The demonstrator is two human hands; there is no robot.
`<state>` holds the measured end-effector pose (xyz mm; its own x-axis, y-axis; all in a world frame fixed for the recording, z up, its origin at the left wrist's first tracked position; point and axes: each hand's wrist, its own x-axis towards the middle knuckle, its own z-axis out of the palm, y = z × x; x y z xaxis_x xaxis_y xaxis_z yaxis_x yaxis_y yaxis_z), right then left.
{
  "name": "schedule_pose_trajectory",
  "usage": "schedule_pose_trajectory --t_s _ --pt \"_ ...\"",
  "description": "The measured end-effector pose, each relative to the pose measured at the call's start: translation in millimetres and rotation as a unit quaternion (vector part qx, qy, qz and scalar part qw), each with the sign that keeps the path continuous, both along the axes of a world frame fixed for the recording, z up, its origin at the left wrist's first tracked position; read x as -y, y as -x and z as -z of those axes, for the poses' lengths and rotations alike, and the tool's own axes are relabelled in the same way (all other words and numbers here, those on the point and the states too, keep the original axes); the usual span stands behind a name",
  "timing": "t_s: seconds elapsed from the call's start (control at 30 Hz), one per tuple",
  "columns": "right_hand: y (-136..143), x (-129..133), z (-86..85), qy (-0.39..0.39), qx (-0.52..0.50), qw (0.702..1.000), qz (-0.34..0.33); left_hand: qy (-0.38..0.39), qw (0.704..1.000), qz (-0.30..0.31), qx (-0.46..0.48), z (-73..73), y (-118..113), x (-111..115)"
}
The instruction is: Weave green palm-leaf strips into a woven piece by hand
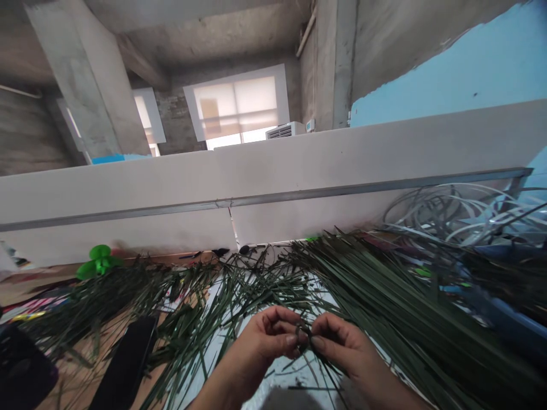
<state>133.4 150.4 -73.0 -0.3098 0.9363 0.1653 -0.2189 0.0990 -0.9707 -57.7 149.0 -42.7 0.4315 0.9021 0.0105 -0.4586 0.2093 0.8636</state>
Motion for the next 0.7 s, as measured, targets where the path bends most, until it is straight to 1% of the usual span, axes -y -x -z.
schedule_pose_trajectory --t_s 0.2,0.33,0.47,0.7 --pt "2 7 -3.2 -0.016 0.006 1.000 -0.013 -0.011 0.998 -0.005 -0.067 1.9 0 -2" --pt "2 7 1.3 -0.014 0.000 1.000 -0.022 -0.018 0.995 0.007 -0.099 4.9 2 -5" --pt "2 5 6.9 0.008 0.001 0.999 -0.046 -0.018 0.993 0.021 -0.115 4.0 5 -4" --pt "2 3 7.4 0.041 -0.036 0.995 -0.087 -0.012 0.988 0.023 -0.151 -1.7 3 -2"
